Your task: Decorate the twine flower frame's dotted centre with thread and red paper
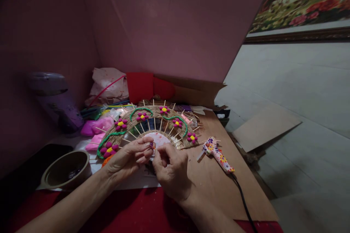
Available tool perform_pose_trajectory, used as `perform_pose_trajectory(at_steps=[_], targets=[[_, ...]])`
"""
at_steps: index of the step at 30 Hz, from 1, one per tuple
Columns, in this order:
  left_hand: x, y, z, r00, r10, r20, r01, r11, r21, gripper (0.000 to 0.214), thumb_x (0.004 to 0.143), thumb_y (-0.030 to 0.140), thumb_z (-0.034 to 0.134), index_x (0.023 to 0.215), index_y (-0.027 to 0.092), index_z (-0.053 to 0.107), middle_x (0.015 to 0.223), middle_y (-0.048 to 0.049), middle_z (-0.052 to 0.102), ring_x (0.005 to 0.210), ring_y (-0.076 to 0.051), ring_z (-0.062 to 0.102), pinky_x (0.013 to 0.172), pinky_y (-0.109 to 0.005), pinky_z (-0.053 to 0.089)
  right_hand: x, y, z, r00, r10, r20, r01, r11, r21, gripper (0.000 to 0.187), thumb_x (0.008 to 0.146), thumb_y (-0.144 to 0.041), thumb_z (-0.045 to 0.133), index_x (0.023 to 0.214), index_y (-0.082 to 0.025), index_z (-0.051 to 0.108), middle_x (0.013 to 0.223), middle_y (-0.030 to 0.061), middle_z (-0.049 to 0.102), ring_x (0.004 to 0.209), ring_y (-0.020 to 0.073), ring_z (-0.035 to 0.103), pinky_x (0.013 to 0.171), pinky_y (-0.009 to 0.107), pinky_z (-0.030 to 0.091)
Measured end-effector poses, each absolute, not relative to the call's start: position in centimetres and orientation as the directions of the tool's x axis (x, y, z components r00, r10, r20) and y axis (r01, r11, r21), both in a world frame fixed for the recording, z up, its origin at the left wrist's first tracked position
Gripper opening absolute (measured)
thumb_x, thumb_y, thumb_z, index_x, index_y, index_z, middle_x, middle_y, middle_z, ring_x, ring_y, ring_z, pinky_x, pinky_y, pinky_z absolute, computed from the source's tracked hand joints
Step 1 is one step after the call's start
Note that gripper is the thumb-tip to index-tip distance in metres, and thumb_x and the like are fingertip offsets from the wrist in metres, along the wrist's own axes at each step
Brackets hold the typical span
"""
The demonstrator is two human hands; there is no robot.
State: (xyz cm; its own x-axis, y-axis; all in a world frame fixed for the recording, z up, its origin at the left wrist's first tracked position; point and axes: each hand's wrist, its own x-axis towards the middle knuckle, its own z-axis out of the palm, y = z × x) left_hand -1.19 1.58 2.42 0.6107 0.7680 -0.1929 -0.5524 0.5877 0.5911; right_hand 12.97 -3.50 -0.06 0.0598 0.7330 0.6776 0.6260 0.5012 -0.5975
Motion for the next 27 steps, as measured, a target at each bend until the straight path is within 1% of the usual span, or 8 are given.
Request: perform_pose_trajectory(at_steps=[3, 6, 9, 17, 22, 27], targets=[[-1.2, 1.59, 2.4, 0.614, 0.767, -0.189, -0.549, 0.586, 0.596, 0.019, 0.061, 0.0, 0.07, 0.078, 0.008, 0.064, 0.062, -0.002, 0.058, 0.051, -0.005, 0.053, 0.041, -0.011, 0.035, 12.95, -3.51, -0.05, 0.059, 0.737, 0.674, 0.624, 0.499, -0.601, 0.012, 0.08, -0.014, 0.053, 0.069, -0.019, 0.053, 0.052, -0.0065, 0.039, 0.044, 0.0073, 0.037, 0.044, 0.021, 0.031], [-1.18, 1.62, 2.36, 0.62, 0.763, -0.184, -0.545, 0.587, 0.598, 0.02, 0.061, 0.0, 0.07, 0.078, 0.008, 0.064, 0.061, -0.0011, 0.057, 0.049, -0.005, 0.051, 0.039, -0.011, 0.033, 12.92, -3.53, 0.0, 0.059, 0.735, 0.676, 0.621, 0.503, -0.601, 0.012, 0.08, -0.014, 0.052, 0.069, -0.019, 0.053, 0.052, -0.0063, 0.039, 0.044, 0.0074, 0.037, 0.044, 0.021, 0.031], [-1.15, 1.67, 2.35, 0.614, 0.766, -0.192, -0.545, 0.587, 0.599, 0.021, 0.06, 0.0, 0.07, 0.079, 0.008, 0.064, 0.062, -0.0016, 0.058, 0.051, -0.005, 0.052, 0.04, -0.012, 0.034, 12.87, -3.57, 0.08, 0.052, 0.732, 0.679, 0.622, 0.508, -0.596, 0.012, 0.08, -0.015, 0.052, 0.069, -0.018, 0.054, 0.052, -0.006, 0.04, 0.044, 0.0074, 0.037, 0.043, 0.021, 0.031], [-1.23, 1.66, 2.22, 0.611, 0.766, -0.199, -0.531, 0.584, 0.614, 0.023, 0.059, 0.002, 0.072, 0.08, 0.009, 0.064, 0.064, -0.0013, 0.057, 0.052, -0.006, 0.052, 0.041, -0.012, 0.033, 12.84, -3.57, 0.23, 0.041, 0.729, 0.683, 0.636, 0.508, -0.581, 0.012, 0.081, -0.016, 0.052, 0.07, -0.018, 0.055, 0.052, -0.005, 0.045, 0.044, 0.0075, 0.04, 0.044, 0.02, 0.033], [-1.09, 1.58, 2.37, 0.608, 0.769, -0.199, -0.53, 0.58, 0.619, 0.024, 0.056, 0.003, 0.074, 0.077, 0.008, 0.064, 0.063, -0.0009, 0.055, 0.05, -0.005, 0.048, 0.039, -0.012, 0.029, 12.84, -3.62, 0.39, 0.037, 0.727, 0.686, 0.63, 0.516, -0.58, 0.013, 0.081, -0.016, 0.052, 0.069, -0.018, 0.055, 0.053, -0.0045, 0.047, 0.044, 0.0075, 0.04, 0.044, 0.02, 0.034], [-1.1, 1.44, 2.55, 0.597, 0.771, -0.222, -0.528, 0.586, 0.615, 0.021, 0.058, 0.002, 0.072, 0.076, 0.008, 0.064, 0.062, -0.0017, 0.057, 0.05, -0.005, 0.048, 0.04, -0.013, 0.03, 12.84, -3.68, 0.41, 0.012, 0.742, 0.671, 0.612, 0.525, -0.592, 0.012, 0.082, -0.016, 0.052, 0.071, -0.018, 0.057, 0.054, -0.0035, 0.05, 0.045, 0.0081, 0.042, 0.045, 0.02, 0.036]])
